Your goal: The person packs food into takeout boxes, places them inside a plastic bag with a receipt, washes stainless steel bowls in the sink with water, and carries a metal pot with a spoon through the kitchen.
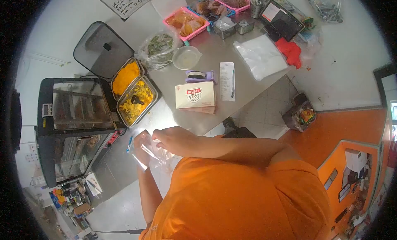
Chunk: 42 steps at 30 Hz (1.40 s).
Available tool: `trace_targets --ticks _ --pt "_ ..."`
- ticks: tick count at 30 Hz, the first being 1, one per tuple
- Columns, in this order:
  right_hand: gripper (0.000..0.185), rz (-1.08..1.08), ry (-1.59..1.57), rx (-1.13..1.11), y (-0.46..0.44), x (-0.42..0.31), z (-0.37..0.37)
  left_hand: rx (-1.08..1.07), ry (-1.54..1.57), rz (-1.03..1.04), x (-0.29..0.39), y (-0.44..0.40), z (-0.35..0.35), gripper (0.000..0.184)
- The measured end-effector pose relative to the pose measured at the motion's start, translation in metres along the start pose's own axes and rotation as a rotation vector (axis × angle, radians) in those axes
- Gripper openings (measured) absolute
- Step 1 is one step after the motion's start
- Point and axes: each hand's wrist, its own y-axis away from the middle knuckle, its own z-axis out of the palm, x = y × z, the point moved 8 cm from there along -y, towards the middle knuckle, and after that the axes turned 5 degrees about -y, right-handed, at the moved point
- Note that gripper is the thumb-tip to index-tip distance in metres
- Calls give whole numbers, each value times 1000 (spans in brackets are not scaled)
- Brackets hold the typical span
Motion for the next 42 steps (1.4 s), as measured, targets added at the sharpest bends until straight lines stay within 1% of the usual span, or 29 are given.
trace_targets --ticks 2,4,5,7,8,9,10,11,12,13,14,16,18,20,21,22,23,24,26,28,29,32,33,35,36,37,40,41,42 --pt "41 -76 102 21 4 -2 -8 155 -10 -20 -29 1 -21 40" --pt "41 -190 152 37 9 -10 -23 299 -51 -73 -40 11 -39 38" --pt "41 -35 38 15 10 -1 -28 383 43 -255 -87 21 -61 46" --pt "42 254 -201 -59 15 13 -28 433 -171 -63 -101 22 -75 42" --pt "36 214 -275 -97 17 13 -30 465 -287 28 -102 23 -85 40" --pt "28 172 -166 -329 12 13 -25 387 -370 70 -108 18 -83 36" --pt "21 90 -329 -308 8 -5 -32 306 -451 108 -109 13 -76 32" --pt "19 -139 -207 -197 2 -33 -50 260 -489 23 -73 11 -67 26" --pt "19 -176 -220 -149 -4 -37 -55 214 -516 -67 -36 13 -56 20" --pt "20 -210 -231 -101 -11 -40 -60 203 -398 -127 -50 16 -53 11" --pt "20 -129 -306 -108 -18 -34 -62 188 -276 -175 -63 18 -51 5" --pt "22 33 -458 -104 -29 -22 -65 187 -26 -171 -32 23 -43 13" --pt "24 232 -586 92 -34 16 -59 320 -164 62 16 29 -41 23" --pt "26 329 -559 338 -40 32 -58 620 -746 484 73 58 -39 33" --pt "26 363 -563 437 -49 33 -51 483 -680 538 64 67 -28 38" --pt "26 370 -631 454 -60 27 -40 350 -620 586 54 76 -17 44" --pt "27 391 -693 468 -63 23 -32 273 -447 564 65 79 -16 49" --pt "25 393 -770 397 -63 27 -18 192 -262 547 77 83 -11 54" --pt "25 405 -887 277 -64 24 7 265 28 456 69 85 -9 54" --pt "27 413 -979 183 -70 17 28 318 355 307 39 85 9 54" --pt "30 522 -983 185 -71 8 37 333 522 234 23 86 14 53" --pt "31 669 -1024 27 -75 -23 59 244 685 104 -6 87 21 47" --pt "23 642 -1156 -89 -78 -32 66 236 610 103 -10 90 14 29" --pt "13 490 -941 -263 -79 -28 72 249 440 125 -30 105 -13 21" --pt "13 411 -832 -345 -77 -31 77 255 355 134 -35 114 -28 20" --pt "29 323 -710 -444 -72 -55 78 351 361 229 -23 127 -51 24" --pt "39 317 -590 -580 -44 -42 97 292 724 216 -26 163 -97 39" --pt "27 332 -612 -554 -40 -41 100 291 818 206 -30 173 -108 44" --pt "22 387 -500 -597 -41 -23 104 319 874 186 -42 180 -117 50"
